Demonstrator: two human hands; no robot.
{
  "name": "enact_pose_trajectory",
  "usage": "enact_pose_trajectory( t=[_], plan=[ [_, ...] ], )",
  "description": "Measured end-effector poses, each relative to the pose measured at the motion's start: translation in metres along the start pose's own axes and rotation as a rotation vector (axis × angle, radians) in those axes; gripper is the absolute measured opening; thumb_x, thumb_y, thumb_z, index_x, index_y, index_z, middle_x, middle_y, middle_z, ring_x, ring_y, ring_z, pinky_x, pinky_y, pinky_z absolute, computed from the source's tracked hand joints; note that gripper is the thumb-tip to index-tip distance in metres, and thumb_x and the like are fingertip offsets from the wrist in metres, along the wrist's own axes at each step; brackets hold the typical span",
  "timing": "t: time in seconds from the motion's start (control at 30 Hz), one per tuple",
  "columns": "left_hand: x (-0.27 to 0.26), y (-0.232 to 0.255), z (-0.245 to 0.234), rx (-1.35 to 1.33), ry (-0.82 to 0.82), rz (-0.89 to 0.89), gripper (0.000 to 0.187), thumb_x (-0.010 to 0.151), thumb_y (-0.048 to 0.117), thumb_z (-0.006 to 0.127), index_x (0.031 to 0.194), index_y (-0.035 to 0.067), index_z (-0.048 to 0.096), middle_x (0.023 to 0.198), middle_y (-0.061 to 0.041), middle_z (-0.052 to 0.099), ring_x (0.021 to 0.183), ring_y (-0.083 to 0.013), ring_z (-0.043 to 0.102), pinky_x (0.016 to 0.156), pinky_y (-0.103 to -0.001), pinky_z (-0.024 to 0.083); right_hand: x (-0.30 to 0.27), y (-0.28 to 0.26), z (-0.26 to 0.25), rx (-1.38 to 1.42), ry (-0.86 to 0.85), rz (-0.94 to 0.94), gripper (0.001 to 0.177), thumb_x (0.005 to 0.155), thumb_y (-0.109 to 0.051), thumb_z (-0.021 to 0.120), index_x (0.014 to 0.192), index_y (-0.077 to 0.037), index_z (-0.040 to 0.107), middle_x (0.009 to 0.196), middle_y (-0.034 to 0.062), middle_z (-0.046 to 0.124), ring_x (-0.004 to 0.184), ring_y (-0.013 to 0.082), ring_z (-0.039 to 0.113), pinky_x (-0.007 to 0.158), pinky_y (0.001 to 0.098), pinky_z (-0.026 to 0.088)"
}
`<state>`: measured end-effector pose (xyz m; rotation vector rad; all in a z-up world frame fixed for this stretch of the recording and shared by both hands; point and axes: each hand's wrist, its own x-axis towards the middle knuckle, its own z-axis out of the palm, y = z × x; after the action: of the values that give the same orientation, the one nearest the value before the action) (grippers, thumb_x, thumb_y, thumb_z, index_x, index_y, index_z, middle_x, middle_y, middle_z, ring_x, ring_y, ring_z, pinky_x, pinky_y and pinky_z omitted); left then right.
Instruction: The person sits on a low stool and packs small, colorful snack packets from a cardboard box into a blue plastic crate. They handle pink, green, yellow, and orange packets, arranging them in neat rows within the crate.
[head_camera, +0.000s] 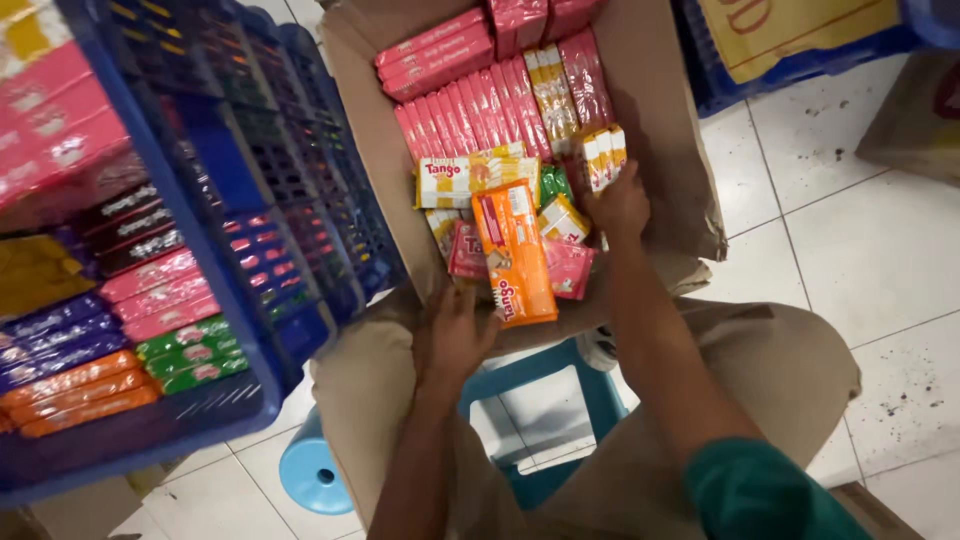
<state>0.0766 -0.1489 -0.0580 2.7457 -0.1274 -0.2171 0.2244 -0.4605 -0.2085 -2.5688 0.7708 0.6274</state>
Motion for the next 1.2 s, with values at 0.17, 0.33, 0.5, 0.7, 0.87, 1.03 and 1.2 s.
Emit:
enact_pose_trajectory(
  t=[0.17, 0.33, 0.5, 0.7, 0.87, 1.03, 1.2],
  plan=[
    [0.0, -0.002, 0.002, -0.047, -0.046, -0.002, 0.052, 0.081, 0.063, 0.061, 0.105, 0.017, 0.064, 0.111, -0.011, 0.059, 0.095, -0.0346, 0.068, 0.074, -0.043, 0.059, 0.025, 0.046, 0.064, 0.026, -0.136, 0.026, 0.107, 0.077, -0.074, 0.068, 0.155, -0.015, 0.024, 0.144, 0.0199, 0.056, 0.13, 0.0397, 0.059, 0.108, 0.0511, 0.05],
    [0.014, 0.013, -0.027, 0.102, 0.051, 0.104, 0.037, 0.076, 0.058, 0.066, 0.088, 0.022, 0.063, 0.092, -0.001, 0.057, 0.082, -0.023, 0.065, 0.065, -0.036, 0.056, 0.025, 0.054, 0.065, 0.059, -0.199, -0.078, 0.096, 0.084, -0.079, 0.058, 0.155, -0.019, 0.031, 0.14, 0.0233, 0.061, 0.134, 0.0419, 0.056, 0.117, 0.0515, 0.042],
    [0.0, -0.002, 0.022, -0.309, 0.075, -0.025, 0.054, 0.086, 0.045, 0.069, 0.116, 0.001, 0.063, 0.119, -0.028, 0.061, 0.099, -0.0469, 0.069, 0.076, -0.05, 0.062, 0.034, 0.05, 0.066, 0.007, -0.437, -0.018, 0.085, 0.102, -0.073, 0.038, 0.164, -0.02, 0.012, 0.152, 0.0258, 0.052, 0.147, 0.0357, 0.043, 0.123, 0.0533, 0.027],
    [0.021, 0.024, -0.021, -0.149, 0.032, -0.039, 0.084, 0.07, 0.046, 0.081, 0.141, 0.011, 0.053, 0.127, -0.023, 0.057, 0.105, -0.0462, 0.068, 0.079, -0.05, 0.06, -0.002, 0.025, 0.022, 0.229, -0.221, -0.029, 0.083, 0.105, -0.061, 0.032, 0.165, -0.006, 0.021, 0.16, 0.0354, 0.036, 0.153, 0.0444, 0.03, 0.13, 0.0484, 0.02],
    [0.03, 0.048, -0.049, -0.206, -0.037, -0.081, 0.094, 0.072, 0.051, 0.08, 0.15, 0.011, 0.048, 0.127, -0.027, 0.056, 0.109, -0.0532, 0.065, 0.085, -0.056, 0.058, 0.009, -0.003, 0.002, 0.256, -0.061, -0.197, 0.062, 0.098, -0.06, 0.063, 0.15, -0.03, 0.051, 0.126, 0.0228, 0.068, 0.124, 0.0384, 0.063, 0.104, 0.0448, 0.05],
    [0.058, 0.085, -0.05, -0.083, -0.114, -0.192, 0.102, 0.073, 0.07, 0.074, 0.156, 0.019, 0.044, 0.134, -0.024, 0.053, 0.116, -0.0498, 0.064, 0.091, -0.055, 0.057, -0.138, -0.042, -0.178, 0.12, -0.11, -0.551, 0.051, 0.097, -0.048, 0.065, 0.125, -0.006, 0.071, 0.115, 0.0293, 0.072, 0.117, 0.046, 0.065, 0.098, 0.0505, 0.053],
    [0.075, 0.125, -0.057, -0.162, -0.285, -0.522, 0.125, 0.071, 0.074, 0.075, 0.167, 0.024, 0.013, 0.155, -0.031, 0.033, 0.132, -0.0526, 0.053, 0.102, -0.06, 0.05, -0.173, 0.014, -0.189, 0.261, -0.305, -0.598, 0.048, 0.088, -0.034, 0.074, 0.135, -0.024, 0.067, 0.107, 0.0173, 0.077, 0.109, 0.0342, 0.072, 0.093, 0.0436, 0.056]
  ],
)
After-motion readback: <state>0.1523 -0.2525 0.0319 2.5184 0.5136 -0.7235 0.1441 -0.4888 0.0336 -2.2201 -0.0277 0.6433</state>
